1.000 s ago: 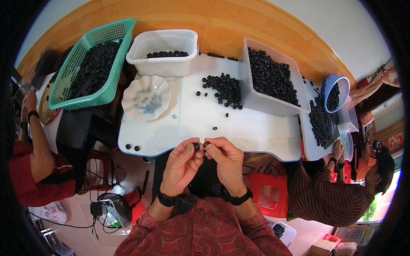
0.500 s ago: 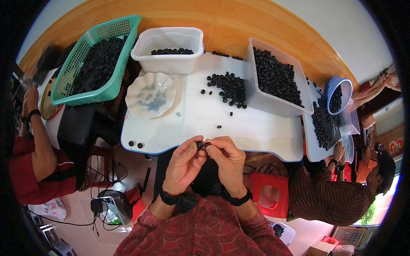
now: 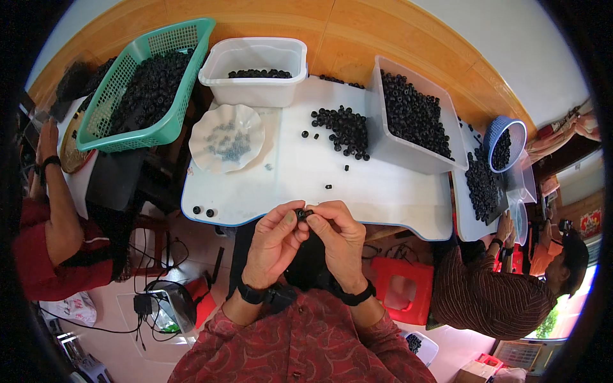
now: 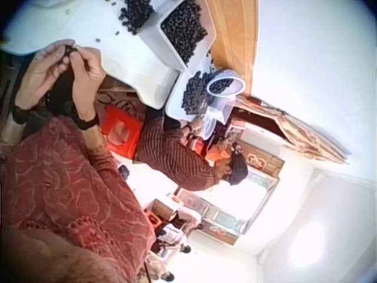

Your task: Inspecting and sorting small black plastic components on a white work table.

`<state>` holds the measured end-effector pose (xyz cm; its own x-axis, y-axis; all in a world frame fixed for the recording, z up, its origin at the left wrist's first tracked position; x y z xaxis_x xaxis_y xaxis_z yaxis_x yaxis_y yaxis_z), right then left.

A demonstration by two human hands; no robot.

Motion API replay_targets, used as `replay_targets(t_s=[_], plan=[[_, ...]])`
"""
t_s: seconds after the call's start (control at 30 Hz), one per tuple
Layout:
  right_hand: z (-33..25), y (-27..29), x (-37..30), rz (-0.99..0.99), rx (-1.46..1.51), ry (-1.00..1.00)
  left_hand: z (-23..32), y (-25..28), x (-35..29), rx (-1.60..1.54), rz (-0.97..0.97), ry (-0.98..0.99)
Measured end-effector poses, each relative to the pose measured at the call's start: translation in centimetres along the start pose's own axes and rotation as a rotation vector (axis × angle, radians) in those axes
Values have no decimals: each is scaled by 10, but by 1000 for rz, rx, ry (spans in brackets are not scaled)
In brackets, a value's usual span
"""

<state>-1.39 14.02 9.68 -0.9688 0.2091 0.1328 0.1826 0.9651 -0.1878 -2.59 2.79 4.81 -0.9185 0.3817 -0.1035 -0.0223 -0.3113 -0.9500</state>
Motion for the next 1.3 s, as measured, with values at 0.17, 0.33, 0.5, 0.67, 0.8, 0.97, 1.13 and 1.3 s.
replay_targets(t_s=[0.17, 0.33, 0.5, 0.67, 0.8, 0.97, 1.13, 1.3], plan=[[2, 2, -1, 5, -34, 8, 2, 0, 1, 17, -1, -10], [3, 3, -1, 17, -39, 7, 1, 0, 0, 58, 8, -23], [-1, 2, -3, 9, -119, 43, 1, 1, -1, 103, 8, -35], [-5, 4, -5, 12, -198, 78, 1, 1, -2, 129, 10, -40], [-14, 0, -5, 0, -328, 161, 1, 2, -2, 153, 26, -50], [-21, -5, -4, -27, -448, 212, 2, 4, -1, 161, 51, -56], [-25, -8, -3, -56, -558, 279, 2, 7, -1, 180, 69, -57], [-24, -9, -4, -52, -602, 294, 2, 9, -2, 206, 79, -56]])
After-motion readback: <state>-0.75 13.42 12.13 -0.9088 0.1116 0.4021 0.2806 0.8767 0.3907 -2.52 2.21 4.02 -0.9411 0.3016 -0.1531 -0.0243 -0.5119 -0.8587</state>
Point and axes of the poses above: each hand's wrist, its own x-axis towards the middle knuckle, its own y-axis out of the back of the hand, z = x × y, the point moved 7 cm from there along x, towards the middle knuckle, and after that the axes turned 2 degrees about z, right-handed, at the moved point
